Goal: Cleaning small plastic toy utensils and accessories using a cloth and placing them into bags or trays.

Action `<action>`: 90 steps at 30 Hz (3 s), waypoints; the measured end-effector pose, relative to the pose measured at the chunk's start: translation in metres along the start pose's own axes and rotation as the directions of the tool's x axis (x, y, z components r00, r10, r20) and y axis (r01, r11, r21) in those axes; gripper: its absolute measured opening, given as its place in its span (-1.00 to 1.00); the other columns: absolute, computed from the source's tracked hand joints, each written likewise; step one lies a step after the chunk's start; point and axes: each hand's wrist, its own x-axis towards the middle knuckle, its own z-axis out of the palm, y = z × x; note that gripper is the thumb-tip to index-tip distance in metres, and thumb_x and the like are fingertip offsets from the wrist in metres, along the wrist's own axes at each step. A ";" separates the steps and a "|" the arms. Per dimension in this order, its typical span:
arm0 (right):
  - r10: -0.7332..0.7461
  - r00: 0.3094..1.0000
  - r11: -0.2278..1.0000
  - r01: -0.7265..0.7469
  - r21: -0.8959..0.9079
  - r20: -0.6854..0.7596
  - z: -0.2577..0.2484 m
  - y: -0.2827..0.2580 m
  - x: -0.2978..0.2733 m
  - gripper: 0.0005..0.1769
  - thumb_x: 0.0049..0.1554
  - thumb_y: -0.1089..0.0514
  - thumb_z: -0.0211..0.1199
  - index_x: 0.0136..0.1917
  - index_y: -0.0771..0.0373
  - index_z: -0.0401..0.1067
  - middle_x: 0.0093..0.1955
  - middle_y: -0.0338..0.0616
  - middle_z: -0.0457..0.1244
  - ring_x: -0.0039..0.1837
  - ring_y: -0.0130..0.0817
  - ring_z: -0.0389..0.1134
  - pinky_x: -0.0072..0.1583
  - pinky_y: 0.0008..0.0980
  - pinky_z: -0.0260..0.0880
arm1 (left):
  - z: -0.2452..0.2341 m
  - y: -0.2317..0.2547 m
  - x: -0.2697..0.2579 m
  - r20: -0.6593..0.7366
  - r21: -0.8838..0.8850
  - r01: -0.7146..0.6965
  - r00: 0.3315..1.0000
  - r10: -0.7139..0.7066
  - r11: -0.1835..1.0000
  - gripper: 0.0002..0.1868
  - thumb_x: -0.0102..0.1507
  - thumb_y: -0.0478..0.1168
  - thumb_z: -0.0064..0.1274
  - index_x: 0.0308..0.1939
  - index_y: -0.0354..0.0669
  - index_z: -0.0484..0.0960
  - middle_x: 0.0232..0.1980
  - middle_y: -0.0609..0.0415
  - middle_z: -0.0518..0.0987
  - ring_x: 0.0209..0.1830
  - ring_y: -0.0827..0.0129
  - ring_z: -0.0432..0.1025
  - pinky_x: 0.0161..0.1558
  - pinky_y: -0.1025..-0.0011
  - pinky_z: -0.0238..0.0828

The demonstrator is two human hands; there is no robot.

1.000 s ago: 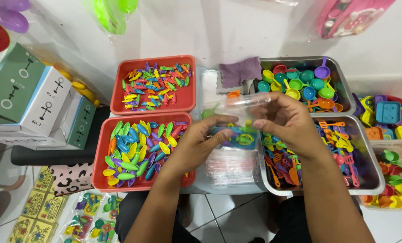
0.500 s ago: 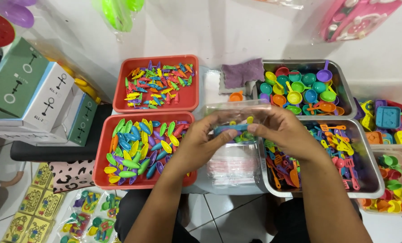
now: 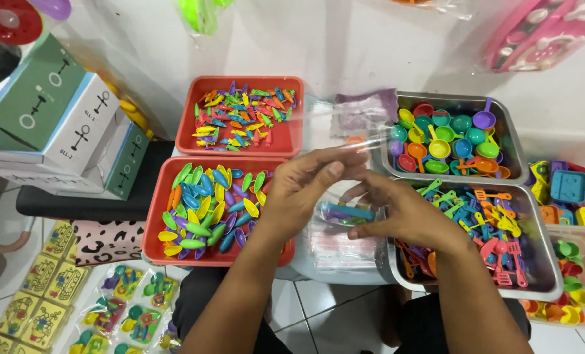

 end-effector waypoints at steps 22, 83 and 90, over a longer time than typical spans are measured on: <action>0.059 0.968 0.995 -0.077 -0.065 -0.242 -0.038 0.005 0.000 -0.47 0.12 0.27 0.27 0.37 0.37 0.41 0.17 0.30 0.39 0.17 0.26 0.45 0.14 0.15 0.47 | 0.000 0.004 0.006 -0.117 0.101 -0.051 0.991 0.063 0.994 -0.80 0.37 -0.29 0.08 0.04 -0.28 0.66 -0.05 -0.13 0.71 0.05 0.32 0.57 0.15 0.30 0.54; -0.716 0.284 0.698 0.262 -0.666 -0.638 0.003 -0.048 -0.022 -0.70 0.10 0.43 0.67 -0.03 0.40 0.54 -0.10 -0.06 0.27 0.00 -0.19 0.24 0.24 -0.14 0.25 | 0.013 0.017 -0.004 -0.034 0.329 -0.008 0.999 0.021 0.944 -0.59 0.21 -0.36 0.22 0.15 -0.23 0.61 -0.12 0.01 0.75 -0.14 0.46 0.66 -0.14 0.63 0.59; -0.710 0.467 0.663 0.191 -0.723 -0.527 0.008 -0.064 -0.027 -0.73 0.00 0.39 0.69 -0.13 0.27 0.59 -0.22 -0.20 0.24 0.02 -0.24 0.22 0.62 0.03 -0.02 | 0.012 0.018 -0.007 -0.013 0.324 -0.048 0.998 0.056 0.945 -0.61 0.19 -0.32 0.25 0.12 -0.20 0.65 -0.07 0.06 0.74 -0.23 0.52 0.60 -0.19 0.61 0.55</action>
